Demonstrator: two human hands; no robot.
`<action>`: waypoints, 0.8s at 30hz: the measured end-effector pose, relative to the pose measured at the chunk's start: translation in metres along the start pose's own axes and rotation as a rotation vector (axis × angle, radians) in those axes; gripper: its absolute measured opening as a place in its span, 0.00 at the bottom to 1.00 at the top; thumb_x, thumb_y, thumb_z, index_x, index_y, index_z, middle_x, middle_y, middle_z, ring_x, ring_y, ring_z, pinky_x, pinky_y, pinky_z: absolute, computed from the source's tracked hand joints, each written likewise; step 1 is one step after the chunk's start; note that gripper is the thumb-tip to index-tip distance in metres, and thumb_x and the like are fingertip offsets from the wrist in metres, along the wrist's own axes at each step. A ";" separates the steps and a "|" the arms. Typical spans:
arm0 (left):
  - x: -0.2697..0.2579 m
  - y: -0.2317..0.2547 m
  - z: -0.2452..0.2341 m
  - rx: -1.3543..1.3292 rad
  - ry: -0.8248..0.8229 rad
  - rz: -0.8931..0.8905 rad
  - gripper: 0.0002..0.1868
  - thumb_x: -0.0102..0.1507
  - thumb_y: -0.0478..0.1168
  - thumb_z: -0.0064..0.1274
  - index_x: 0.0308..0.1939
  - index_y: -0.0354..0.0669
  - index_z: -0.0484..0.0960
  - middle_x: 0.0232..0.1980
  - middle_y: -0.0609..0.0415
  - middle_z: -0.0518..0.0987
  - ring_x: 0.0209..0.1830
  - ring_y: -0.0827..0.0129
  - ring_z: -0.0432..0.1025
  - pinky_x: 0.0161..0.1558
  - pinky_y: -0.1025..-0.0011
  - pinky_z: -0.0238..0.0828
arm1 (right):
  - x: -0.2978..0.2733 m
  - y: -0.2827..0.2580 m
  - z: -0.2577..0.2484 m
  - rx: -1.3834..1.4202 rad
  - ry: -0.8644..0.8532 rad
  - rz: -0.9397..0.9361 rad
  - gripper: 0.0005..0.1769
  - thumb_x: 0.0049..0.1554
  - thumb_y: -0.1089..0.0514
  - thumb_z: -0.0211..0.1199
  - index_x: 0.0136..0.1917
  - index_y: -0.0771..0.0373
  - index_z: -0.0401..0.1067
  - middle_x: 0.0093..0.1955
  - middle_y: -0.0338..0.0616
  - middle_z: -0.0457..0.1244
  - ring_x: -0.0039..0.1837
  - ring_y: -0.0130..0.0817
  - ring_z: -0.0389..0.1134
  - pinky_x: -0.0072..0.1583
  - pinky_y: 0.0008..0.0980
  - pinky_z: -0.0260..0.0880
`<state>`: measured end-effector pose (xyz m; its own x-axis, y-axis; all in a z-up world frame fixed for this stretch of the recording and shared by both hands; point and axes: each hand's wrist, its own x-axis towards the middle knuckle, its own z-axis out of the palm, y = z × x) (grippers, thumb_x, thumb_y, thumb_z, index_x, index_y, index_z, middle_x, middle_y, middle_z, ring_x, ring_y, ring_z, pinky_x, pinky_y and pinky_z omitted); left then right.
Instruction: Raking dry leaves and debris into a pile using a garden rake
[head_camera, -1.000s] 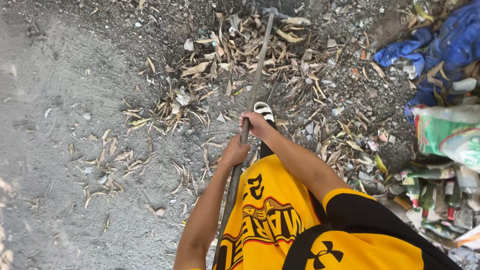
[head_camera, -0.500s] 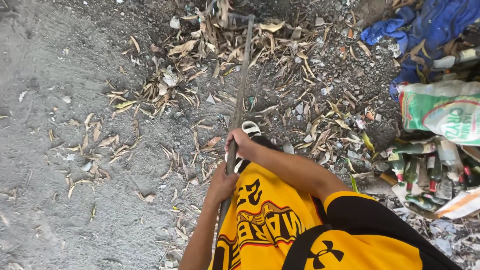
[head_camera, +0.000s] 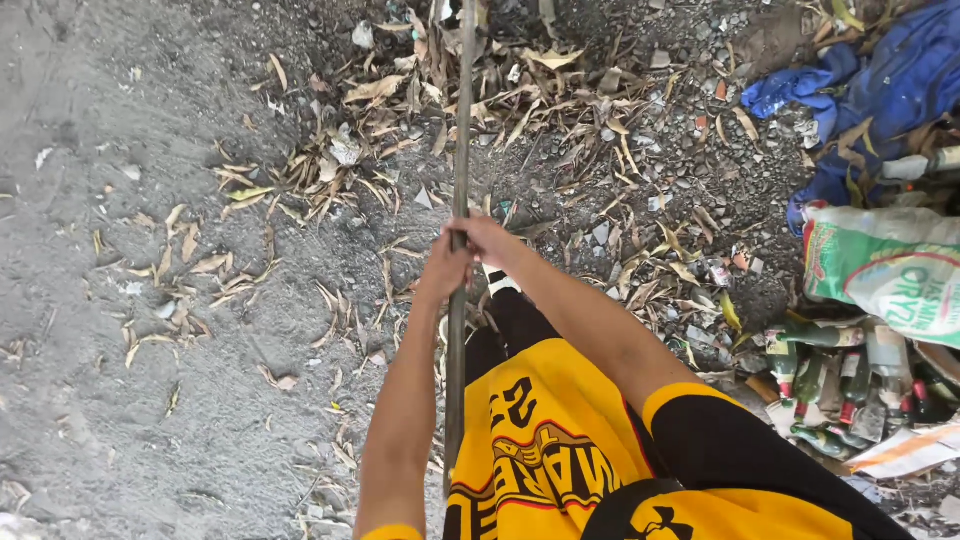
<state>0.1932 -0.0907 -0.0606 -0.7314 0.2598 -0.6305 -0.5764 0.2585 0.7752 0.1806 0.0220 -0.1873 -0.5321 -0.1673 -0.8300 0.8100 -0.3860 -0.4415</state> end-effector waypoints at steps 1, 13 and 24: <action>0.013 -0.016 0.001 -0.004 0.005 -0.005 0.09 0.58 0.35 0.45 0.41 0.35 0.74 0.18 0.47 0.73 0.12 0.60 0.71 0.19 0.63 0.70 | 0.012 0.005 -0.004 -0.003 -0.003 0.006 0.30 0.57 0.52 0.72 0.68 0.57 0.64 0.58 0.55 0.64 0.60 0.50 0.70 0.56 0.45 0.76; -0.044 -0.158 0.031 -0.255 0.109 -0.198 0.37 0.61 0.32 0.53 0.73 0.30 0.59 0.22 0.42 0.76 0.13 0.62 0.72 0.11 0.62 0.76 | 0.066 0.163 -0.048 -0.261 0.161 -0.002 0.34 0.41 0.57 0.79 0.61 0.62 0.74 0.58 0.55 0.66 0.64 0.58 0.64 0.59 0.72 0.64; -0.187 -0.255 0.056 -0.312 0.149 -0.242 0.11 0.59 0.35 0.53 0.44 0.35 0.79 0.25 0.42 0.77 0.16 0.63 0.73 0.15 0.58 0.77 | -0.066 0.273 -0.032 -0.426 0.105 -0.034 0.31 0.45 0.50 0.71 0.56 0.72 0.71 0.39 0.57 0.62 0.32 0.44 0.62 0.27 0.39 0.59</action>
<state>0.4977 -0.1531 -0.1423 -0.5930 0.0834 -0.8009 -0.8039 -0.0045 0.5947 0.4449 -0.0435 -0.2638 -0.5501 -0.0589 -0.8330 0.8335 0.0229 -0.5520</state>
